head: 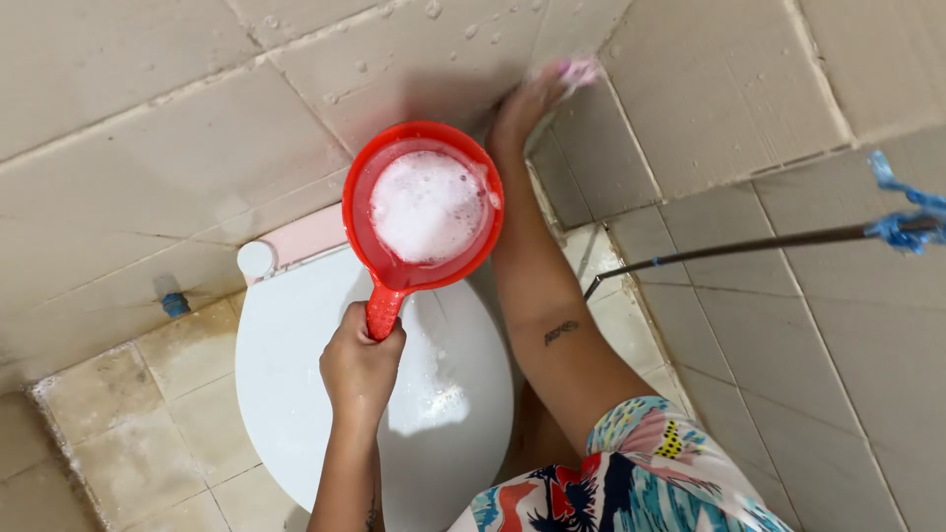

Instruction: The person cleans bathroom walls by wiping the tiles with a cloth soaked in soapy water from a scoop, then washes a plastic dipper in a tub of water.

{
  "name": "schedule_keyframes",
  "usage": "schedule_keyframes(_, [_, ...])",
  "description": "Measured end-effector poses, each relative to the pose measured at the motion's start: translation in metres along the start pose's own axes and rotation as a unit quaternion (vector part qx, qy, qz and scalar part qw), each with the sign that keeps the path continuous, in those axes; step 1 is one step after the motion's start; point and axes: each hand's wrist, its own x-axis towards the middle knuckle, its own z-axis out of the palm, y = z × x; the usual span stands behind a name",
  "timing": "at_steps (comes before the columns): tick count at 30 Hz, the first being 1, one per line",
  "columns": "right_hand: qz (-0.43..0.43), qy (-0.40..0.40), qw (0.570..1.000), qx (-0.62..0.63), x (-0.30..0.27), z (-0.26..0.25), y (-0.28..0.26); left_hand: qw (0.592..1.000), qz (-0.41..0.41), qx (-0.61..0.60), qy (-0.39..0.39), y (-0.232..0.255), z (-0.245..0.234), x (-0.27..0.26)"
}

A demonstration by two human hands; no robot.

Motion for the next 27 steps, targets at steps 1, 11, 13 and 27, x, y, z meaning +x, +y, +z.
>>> schedule_keyframes(1, [0.045,-0.003,0.995,0.084,-0.006,-0.006,0.017,1.0,-0.002,0.001,0.003,0.004,0.003,0.002])
schedule_keyframes(11, [0.26,-0.173,0.906,0.286,0.043,-0.065,0.01,1.0,0.013,0.001,-0.005,0.014,0.019,0.008])
schedule_keyframes(13, [0.182,-0.172,0.928,0.277,0.013,-0.045,-0.027,1.0,0.011,-0.006,-0.006,0.017,0.023,0.013])
schedule_keyframes(27, [0.353,-0.077,0.913,0.188,0.038,-0.093,0.037,1.0,-0.013,-0.001,-0.003,0.018,0.033,0.024])
